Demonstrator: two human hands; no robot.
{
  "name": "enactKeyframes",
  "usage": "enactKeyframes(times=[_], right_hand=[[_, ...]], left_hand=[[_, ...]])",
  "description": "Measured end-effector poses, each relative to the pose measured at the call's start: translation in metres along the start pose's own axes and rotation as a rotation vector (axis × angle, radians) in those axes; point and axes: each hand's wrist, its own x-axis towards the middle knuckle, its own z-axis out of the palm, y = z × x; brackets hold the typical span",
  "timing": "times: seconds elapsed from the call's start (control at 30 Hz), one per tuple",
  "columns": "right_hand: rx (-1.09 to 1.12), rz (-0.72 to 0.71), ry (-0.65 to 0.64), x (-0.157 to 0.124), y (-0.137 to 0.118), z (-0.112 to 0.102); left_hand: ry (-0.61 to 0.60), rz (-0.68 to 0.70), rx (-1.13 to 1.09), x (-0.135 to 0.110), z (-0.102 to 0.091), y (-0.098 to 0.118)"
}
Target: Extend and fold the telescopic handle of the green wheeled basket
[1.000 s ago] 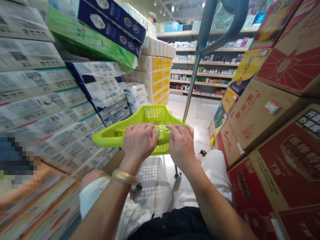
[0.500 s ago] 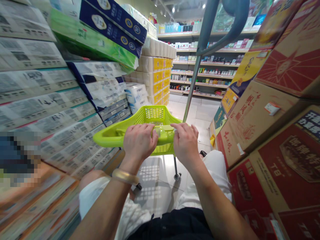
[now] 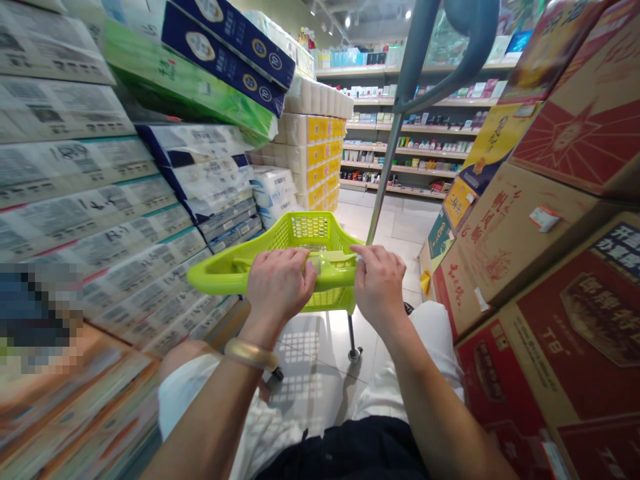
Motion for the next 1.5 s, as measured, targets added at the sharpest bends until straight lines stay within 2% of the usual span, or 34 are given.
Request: enactKeyframes(times=[0.17,0.27,0.47,0.57,0.73,0.83,0.97,1.03,1.27,1.37,1.5], right_hand=[[0.071,-0.114,-0.097,-0.009,-0.023,0.007],[0.088,-0.107,-0.093,-0.006,-0.015,0.004],[0.089,0.009,0.023,0.006,0.021,-0.005],[0.11,-0.026,0.043,0.001,0.014,-0.001],[0.128,-0.153,-0.011,-0.011,-0.008,0.005],[0.146,-0.123,-0.014,-0.008,0.0,0.002],[0.144,-0.008,0.038,0.002,0.02,-0.003],[0.144,0.015,0.058,0.002,0.021,-0.003],[0.165,-0.151,-0.001,-0.014,-0.002,0.003],[0.167,-0.135,-0.007,-0.01,0.005,0.001],[0.165,-0.046,0.026,0.0,0.019,-0.005]], left_hand=[[0.003,0.007,0.01,0.0,0.0,-0.002],[-0.003,0.014,0.008,-0.001,-0.002,-0.003],[-0.002,0.01,-0.001,0.0,-0.001,-0.002],[0.005,0.004,-0.01,0.0,0.0,-0.001],[0.007,0.015,0.003,-0.001,-0.001,-0.004],[-0.003,0.024,0.003,-0.002,-0.003,-0.005],[-0.01,0.018,-0.001,-0.001,-0.003,-0.003],[-0.01,0.015,-0.004,0.0,-0.003,-0.002],[0.0,0.045,-0.022,-0.002,-0.004,-0.006],[0.001,0.063,-0.016,-0.003,-0.005,-0.008],[0.002,0.076,-0.021,-0.004,-0.006,-0.01]])
